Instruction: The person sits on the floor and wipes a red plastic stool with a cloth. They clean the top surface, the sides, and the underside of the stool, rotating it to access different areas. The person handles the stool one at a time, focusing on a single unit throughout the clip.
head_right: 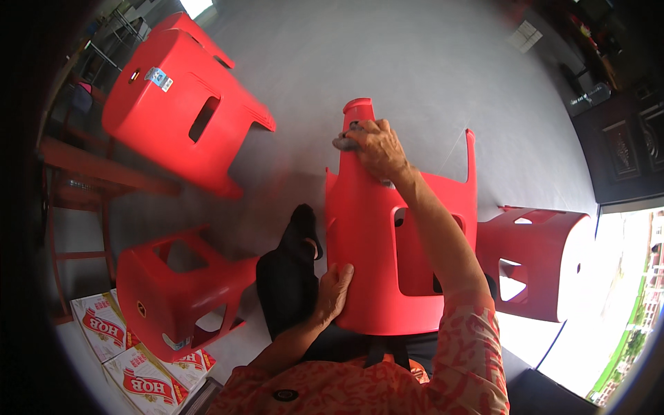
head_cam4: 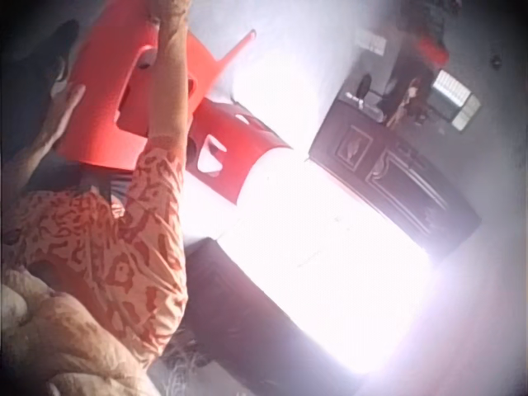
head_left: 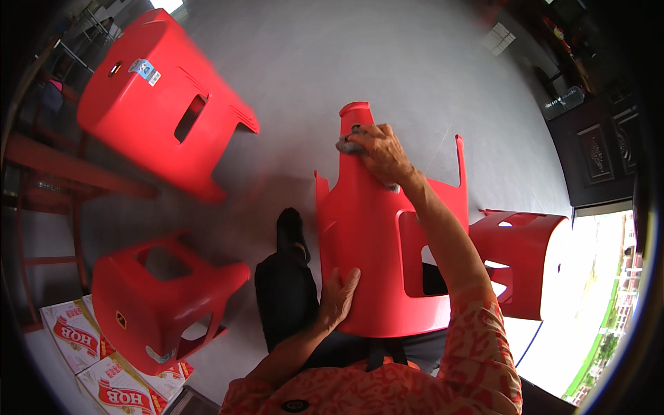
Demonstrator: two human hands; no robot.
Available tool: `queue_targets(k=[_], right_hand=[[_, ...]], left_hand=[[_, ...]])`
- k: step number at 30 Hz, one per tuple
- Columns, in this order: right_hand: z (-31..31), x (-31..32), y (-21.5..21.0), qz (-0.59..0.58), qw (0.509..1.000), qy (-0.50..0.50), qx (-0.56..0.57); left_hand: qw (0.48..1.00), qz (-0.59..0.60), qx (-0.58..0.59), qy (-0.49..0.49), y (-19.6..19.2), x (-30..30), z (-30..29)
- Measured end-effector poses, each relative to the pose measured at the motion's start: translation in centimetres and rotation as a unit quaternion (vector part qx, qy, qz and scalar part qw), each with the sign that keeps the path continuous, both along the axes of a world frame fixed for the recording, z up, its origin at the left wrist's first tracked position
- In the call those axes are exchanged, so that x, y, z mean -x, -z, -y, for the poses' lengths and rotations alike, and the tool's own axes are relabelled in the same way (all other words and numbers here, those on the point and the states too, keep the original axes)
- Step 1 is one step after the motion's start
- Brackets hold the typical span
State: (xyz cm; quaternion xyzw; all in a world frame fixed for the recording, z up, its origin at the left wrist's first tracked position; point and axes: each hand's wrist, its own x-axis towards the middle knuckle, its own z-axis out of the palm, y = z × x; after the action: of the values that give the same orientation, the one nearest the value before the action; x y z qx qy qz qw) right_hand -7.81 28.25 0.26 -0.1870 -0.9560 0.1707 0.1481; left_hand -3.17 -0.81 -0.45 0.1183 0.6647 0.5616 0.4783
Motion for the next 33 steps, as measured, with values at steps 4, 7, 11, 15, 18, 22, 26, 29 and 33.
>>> queue_targets(k=[4,7,11,15,18,22,26,29,33], right_hand=[[-1.8,3.9,1.1,0.039,0.996,0.018,-0.082],[-1.8,4.7,1.2,0.083,0.990,0.007,-0.113],[-0.3,3.4,-1.3,0.137,0.989,-0.041,-0.029],[2.7,-0.8,-1.2,0.021,0.996,-0.083,-0.039],[6.5,-4.0,-2.7,-0.012,0.994,-0.100,-0.039],[11.2,-8.8,-4.7,-0.019,0.994,-0.095,-0.042],[16.1,-13.4,-6.4,-0.007,0.996,-0.080,-0.025],[19.1,-16.0,-7.2,0.002,0.997,-0.073,-0.031],[18.8,-15.7,-6.5,0.002,0.999,-0.027,-0.036]], left_hand=[[0.997,0.023,-0.069,-0.019,1.2,-0.6,0.6],[0.998,0.039,-0.050,-0.019,1.5,-0.5,0.7],[0.999,-0.033,-0.028,0.014,1.0,-0.2,0.0],[0.999,-0.032,-0.003,0.019,2.5,-0.7,0.2],[0.998,-0.043,0.025,0.025,2.7,-0.7,0.5],[0.995,-0.076,-0.057,-0.003,1.0,-0.7,-0.2],[0.982,-0.124,-0.129,-0.058,1.4,-1.2,-0.2],[0.996,0.053,-0.072,-0.032,0.6,-0.7,0.3],[0.993,-0.045,-0.086,-0.073,3.9,-1.1,-0.2]])
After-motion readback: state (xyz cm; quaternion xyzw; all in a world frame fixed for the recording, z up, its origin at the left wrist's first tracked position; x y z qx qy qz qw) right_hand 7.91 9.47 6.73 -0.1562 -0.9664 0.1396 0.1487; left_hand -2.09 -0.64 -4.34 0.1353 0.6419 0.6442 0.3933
